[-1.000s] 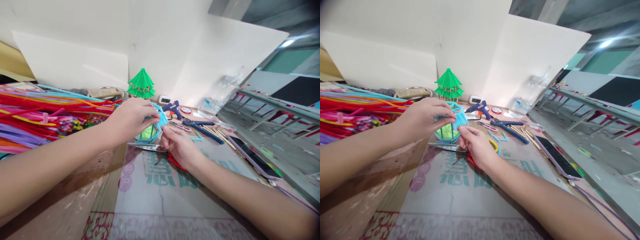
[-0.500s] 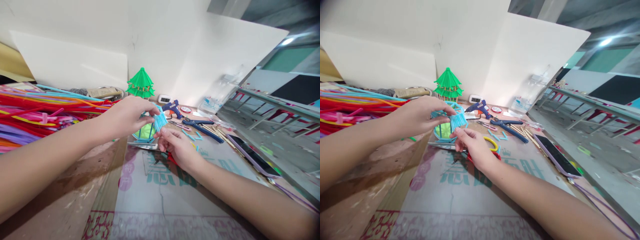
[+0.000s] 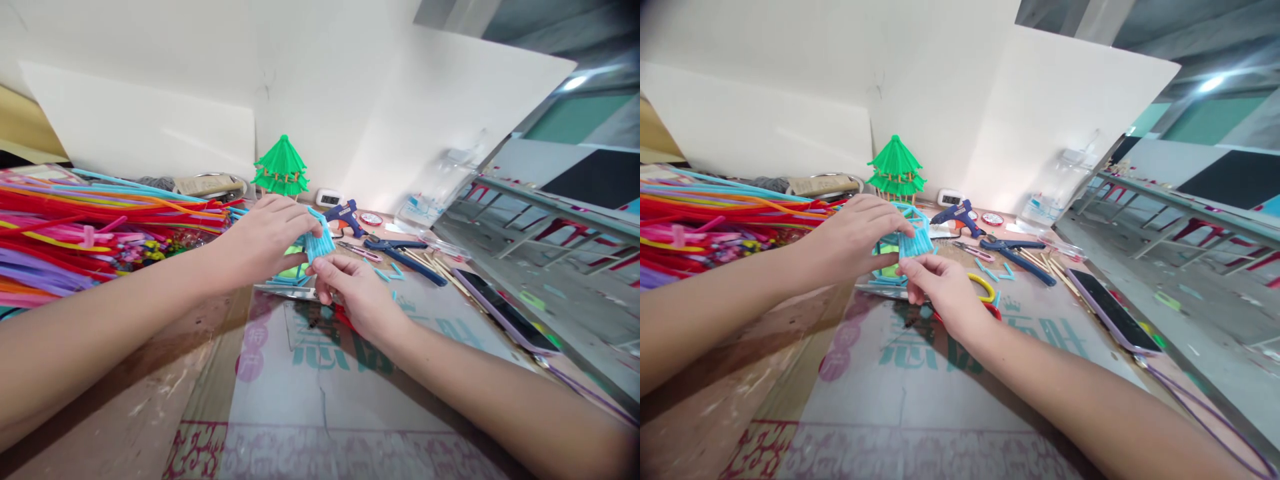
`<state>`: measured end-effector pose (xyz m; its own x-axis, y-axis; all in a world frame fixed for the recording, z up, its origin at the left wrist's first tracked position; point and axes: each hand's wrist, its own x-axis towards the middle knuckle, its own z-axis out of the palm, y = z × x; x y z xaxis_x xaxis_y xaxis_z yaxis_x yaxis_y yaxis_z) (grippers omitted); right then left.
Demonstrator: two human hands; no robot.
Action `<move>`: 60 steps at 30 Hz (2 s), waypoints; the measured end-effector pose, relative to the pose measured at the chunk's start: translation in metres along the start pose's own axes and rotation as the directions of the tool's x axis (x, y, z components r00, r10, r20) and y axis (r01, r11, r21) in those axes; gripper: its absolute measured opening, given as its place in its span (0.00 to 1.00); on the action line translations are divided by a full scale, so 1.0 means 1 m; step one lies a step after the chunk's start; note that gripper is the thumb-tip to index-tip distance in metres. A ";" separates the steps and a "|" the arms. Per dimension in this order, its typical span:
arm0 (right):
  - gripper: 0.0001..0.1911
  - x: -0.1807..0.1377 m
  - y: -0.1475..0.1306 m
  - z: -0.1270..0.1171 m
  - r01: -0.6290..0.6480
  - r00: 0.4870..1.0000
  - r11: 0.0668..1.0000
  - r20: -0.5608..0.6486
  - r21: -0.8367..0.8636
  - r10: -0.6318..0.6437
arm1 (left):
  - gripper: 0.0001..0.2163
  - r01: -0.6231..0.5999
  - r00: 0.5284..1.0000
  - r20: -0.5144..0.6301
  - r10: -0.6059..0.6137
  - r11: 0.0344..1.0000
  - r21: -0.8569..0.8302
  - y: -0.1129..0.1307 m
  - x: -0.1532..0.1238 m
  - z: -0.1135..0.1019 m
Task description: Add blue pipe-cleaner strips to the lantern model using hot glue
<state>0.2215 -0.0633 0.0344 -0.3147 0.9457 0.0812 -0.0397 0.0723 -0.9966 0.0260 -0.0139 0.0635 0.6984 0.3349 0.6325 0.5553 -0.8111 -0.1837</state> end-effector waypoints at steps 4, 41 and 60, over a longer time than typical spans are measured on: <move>0.17 -0.001 -0.002 0.003 0.005 1.000 1.000 -0.019 -0.021 -0.006 | 0.09 0.014 1.000 0.003 -0.014 1.000 0.000 0.002 0.000 0.001; 0.19 0.003 0.008 -0.001 -0.047 0.996 0.984 -0.062 0.173 0.058 | 0.21 0.011 0.989 0.150 0.004 0.995 -0.102 -0.001 0.002 -0.017; 0.16 0.004 0.006 0.004 -0.084 0.995 0.919 0.078 0.385 0.058 | 0.06 -0.083 0.995 0.030 0.091 0.975 -0.207 -0.010 0.006 -0.020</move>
<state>0.2160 -0.0600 0.0289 -0.3898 0.9206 0.0240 -0.3753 -0.1350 -0.9170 0.0163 -0.0135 0.0842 0.7594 0.2741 0.5900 0.3898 -0.9178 -0.0753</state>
